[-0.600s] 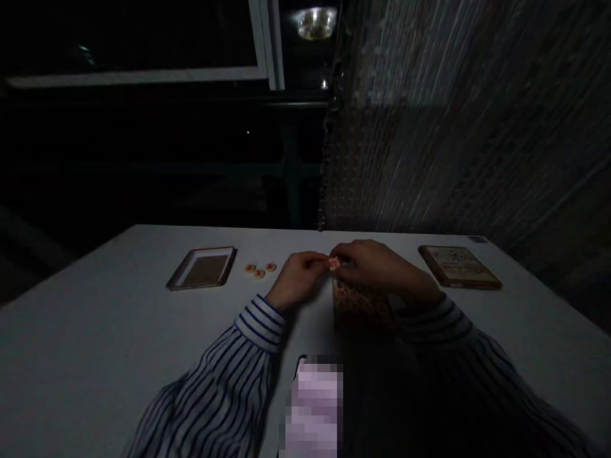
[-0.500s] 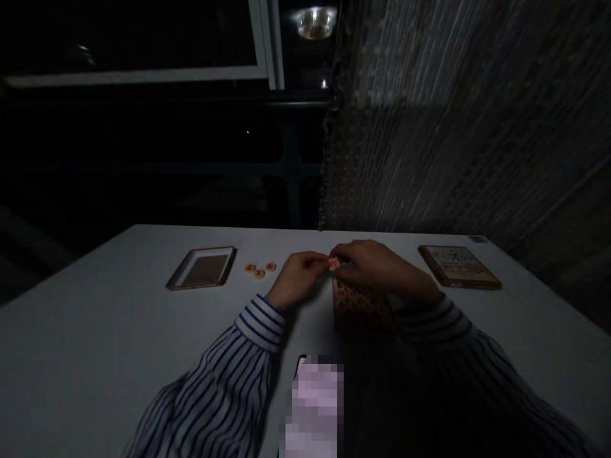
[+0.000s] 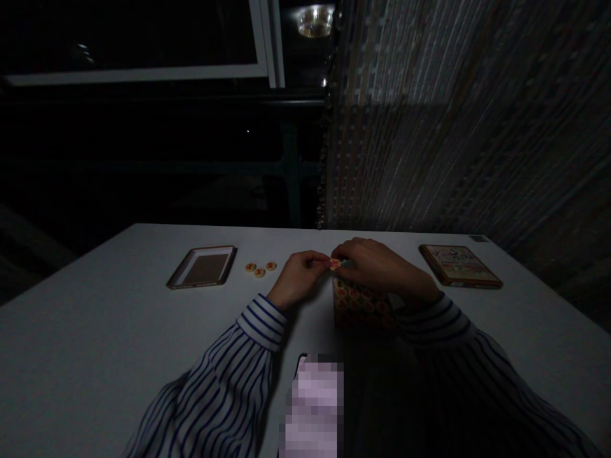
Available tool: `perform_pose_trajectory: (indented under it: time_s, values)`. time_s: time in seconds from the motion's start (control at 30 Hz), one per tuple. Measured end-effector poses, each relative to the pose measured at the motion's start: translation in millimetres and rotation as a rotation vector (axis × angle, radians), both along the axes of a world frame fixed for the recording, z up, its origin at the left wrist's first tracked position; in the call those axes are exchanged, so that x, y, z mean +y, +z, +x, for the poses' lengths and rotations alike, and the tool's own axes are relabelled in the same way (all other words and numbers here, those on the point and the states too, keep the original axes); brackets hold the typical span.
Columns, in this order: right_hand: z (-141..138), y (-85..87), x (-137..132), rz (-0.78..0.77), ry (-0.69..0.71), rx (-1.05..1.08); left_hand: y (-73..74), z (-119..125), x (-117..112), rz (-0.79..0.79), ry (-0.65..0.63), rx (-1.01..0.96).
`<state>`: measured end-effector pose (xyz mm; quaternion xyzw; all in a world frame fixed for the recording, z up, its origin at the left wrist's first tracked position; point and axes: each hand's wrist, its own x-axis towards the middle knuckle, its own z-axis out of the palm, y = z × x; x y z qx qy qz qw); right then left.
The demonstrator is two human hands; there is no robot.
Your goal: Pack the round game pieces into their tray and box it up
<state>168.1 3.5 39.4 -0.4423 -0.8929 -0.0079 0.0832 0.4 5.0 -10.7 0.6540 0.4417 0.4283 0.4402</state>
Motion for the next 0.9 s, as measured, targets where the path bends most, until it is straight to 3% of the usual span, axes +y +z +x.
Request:
perform_pose_trajectory:
  time_s: [0.27, 0.57, 0.9]
  values:
    - [4, -2.2, 4, -0.016, 0.009, -0.038, 2.2, -1, -1, 0.015, 0.01, 0.104]
    - [4, -0.1, 2, -0.069, -0.064, -0.074, -14.2, -2, 4, 0.109, 0.006, 0.381]
    - [9, -9.4, 9, -0.111, -0.065, -0.135, -15.2, -4, 1, 0.135, -0.091, 0.495]
